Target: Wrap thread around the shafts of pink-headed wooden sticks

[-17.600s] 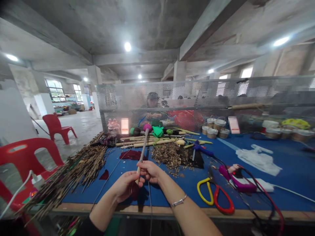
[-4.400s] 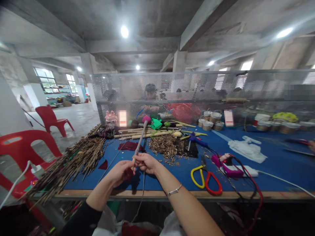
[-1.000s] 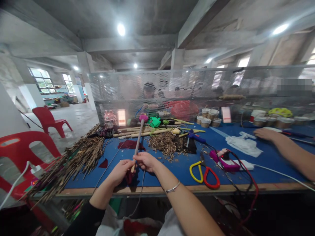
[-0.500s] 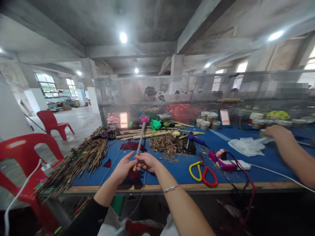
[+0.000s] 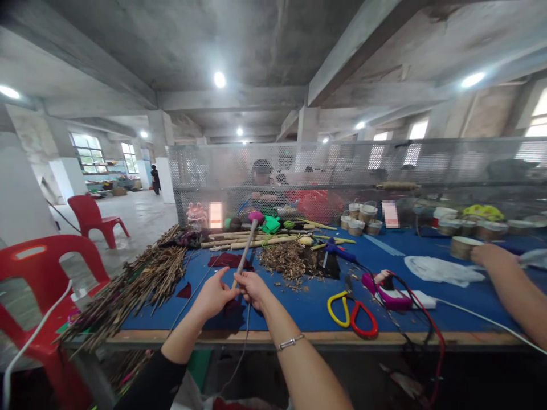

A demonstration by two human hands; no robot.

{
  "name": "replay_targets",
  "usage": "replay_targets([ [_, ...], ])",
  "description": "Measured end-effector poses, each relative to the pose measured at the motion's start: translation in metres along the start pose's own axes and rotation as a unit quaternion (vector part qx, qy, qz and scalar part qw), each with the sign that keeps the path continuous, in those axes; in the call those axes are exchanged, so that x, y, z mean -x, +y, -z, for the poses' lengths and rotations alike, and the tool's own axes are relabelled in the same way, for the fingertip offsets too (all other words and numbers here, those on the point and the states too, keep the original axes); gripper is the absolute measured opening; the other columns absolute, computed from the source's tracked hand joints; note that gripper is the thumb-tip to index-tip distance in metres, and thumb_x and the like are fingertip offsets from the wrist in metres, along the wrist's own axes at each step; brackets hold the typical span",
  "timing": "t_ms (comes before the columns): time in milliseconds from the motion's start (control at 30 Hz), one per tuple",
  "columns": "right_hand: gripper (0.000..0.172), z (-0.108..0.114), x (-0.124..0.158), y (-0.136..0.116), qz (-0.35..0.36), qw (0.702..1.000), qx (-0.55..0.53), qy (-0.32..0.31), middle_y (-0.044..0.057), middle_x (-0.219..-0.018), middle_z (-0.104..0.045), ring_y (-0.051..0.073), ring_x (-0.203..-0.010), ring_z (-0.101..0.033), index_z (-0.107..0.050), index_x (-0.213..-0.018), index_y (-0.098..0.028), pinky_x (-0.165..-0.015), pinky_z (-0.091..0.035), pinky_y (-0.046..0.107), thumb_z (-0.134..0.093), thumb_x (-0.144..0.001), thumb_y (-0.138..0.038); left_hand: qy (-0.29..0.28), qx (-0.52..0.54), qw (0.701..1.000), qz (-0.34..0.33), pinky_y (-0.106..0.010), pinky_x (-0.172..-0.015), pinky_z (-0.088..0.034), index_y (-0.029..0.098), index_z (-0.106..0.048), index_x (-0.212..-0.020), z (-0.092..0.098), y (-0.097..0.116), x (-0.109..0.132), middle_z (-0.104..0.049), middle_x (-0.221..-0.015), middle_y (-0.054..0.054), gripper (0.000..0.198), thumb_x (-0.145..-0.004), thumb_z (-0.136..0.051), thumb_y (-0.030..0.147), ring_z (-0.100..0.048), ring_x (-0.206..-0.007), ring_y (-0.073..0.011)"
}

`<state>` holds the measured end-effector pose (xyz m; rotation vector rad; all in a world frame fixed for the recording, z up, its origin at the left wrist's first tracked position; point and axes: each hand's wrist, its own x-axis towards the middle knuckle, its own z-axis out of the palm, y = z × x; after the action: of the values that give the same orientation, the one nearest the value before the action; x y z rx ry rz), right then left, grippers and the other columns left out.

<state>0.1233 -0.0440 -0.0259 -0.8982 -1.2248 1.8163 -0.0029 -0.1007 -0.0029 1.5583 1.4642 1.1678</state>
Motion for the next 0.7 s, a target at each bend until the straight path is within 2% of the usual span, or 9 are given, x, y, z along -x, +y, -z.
replay_targets([
  [100,0.030,0.003,0.005,-0.004,-0.015,1.000,-0.013,-0.022,-0.012,-0.041,-0.028,0.001,-0.031,-0.016,-0.048,-0.076,-0.015,-0.032,-0.005,0.015,-0.065,-0.066,-0.039,-0.077,0.132,0.987,0.054,-0.020,-0.045,-0.029,0.012,-0.020,-0.136,-0.003,0.003,0.004,-0.052,-0.048,0.006,0.085,-0.065,-0.064,0.030,-0.045,-0.041,-0.0092],
  [200,0.030,0.005,0.007,-0.005,-0.017,0.999,-0.020,-0.034,-0.012,-0.041,-0.029,0.001,-0.032,-0.017,-0.048,-0.075,-0.015,-0.032,-0.006,0.015,-0.066,-0.065,-0.036,-0.150,0.255,0.947,0.126,-0.021,-0.047,-0.036,0.016,-0.011,-0.137,-0.007,0.004,0.010,-0.062,-0.064,-0.001,0.084,-0.070,-0.059,0.033,-0.055,-0.050,-0.0120],
  [233,0.030,0.005,0.007,-0.005,-0.014,0.999,-0.021,-0.034,-0.012,-0.041,-0.030,0.001,-0.032,-0.017,-0.046,-0.073,-0.016,-0.032,-0.006,0.015,-0.067,-0.064,-0.036,-0.152,0.259,0.944,0.138,-0.021,-0.047,-0.037,0.016,-0.013,-0.136,-0.007,0.003,0.010,-0.062,-0.067,-0.003,0.082,-0.070,-0.059,0.034,-0.056,-0.051,-0.0122],
  [300,0.032,0.003,0.005,-0.004,-0.006,0.999,-0.022,-0.028,-0.011,-0.041,-0.033,0.001,-0.031,-0.016,-0.043,-0.070,-0.016,-0.031,-0.005,0.016,-0.068,-0.063,-0.036,-0.119,0.210,0.962,0.127,-0.020,-0.046,-0.035,0.014,-0.019,-0.134,-0.008,0.000,0.008,-0.060,-0.063,0.000,0.083,-0.067,-0.062,0.037,-0.053,-0.048,-0.0108],
  [367,0.034,0.001,0.004,-0.003,0.001,1.000,-0.022,-0.020,-0.011,-0.041,-0.034,0.001,-0.031,-0.016,-0.041,-0.068,-0.017,-0.031,-0.004,0.016,-0.069,-0.062,-0.037,-0.071,0.144,0.984,0.071,-0.019,-0.045,-0.033,0.010,-0.025,-0.132,-0.008,-0.004,0.002,-0.055,-0.054,0.004,0.087,-0.061,-0.068,0.039,-0.047,-0.045,-0.0087],
  [433,0.036,-0.001,0.005,-0.005,0.005,1.000,-0.023,-0.019,-0.011,-0.041,-0.035,0.001,-0.031,-0.017,-0.041,-0.068,-0.017,-0.032,-0.004,0.017,-0.069,-0.061,-0.038,-0.048,0.113,0.992,0.014,-0.018,-0.045,-0.031,0.008,-0.028,-0.131,-0.007,-0.006,-0.002,-0.050,-0.049,0.008,0.091,-0.056,-0.072,0.037,-0.043,-0.044,-0.0071],
  [567,0.038,0.002,0.012,-0.008,-0.008,0.998,-0.032,-0.051,-0.012,-0.041,-0.032,0.001,-0.032,-0.016,-0.043,-0.071,-0.017,-0.033,-0.002,0.017,-0.070,-0.059,-0.040,-0.086,0.147,0.985,-0.013,-0.017,-0.045,-0.028,0.010,-0.018,-0.135,-0.002,-0.002,0.002,-0.049,-0.047,0.009,0.092,-0.062,-0.069,0.033,-0.041,-0.042,-0.0058],
  [700,0.038,0.003,0.013,-0.004,-0.011,0.994,-0.050,-0.094,-0.013,-0.040,-0.029,0.001,-0.033,-0.015,-0.043,-0.074,-0.017,-0.034,-0.003,0.017,-0.072,-0.058,-0.037,-0.149,0.218,0.964,0.042,-0.017,-0.044,-0.027,0.011,-0.006,-0.137,0.003,0.007,0.014,-0.055,-0.052,0.005,0.092,-0.065,-0.063,0.026,-0.043,-0.042,-0.0062],
])
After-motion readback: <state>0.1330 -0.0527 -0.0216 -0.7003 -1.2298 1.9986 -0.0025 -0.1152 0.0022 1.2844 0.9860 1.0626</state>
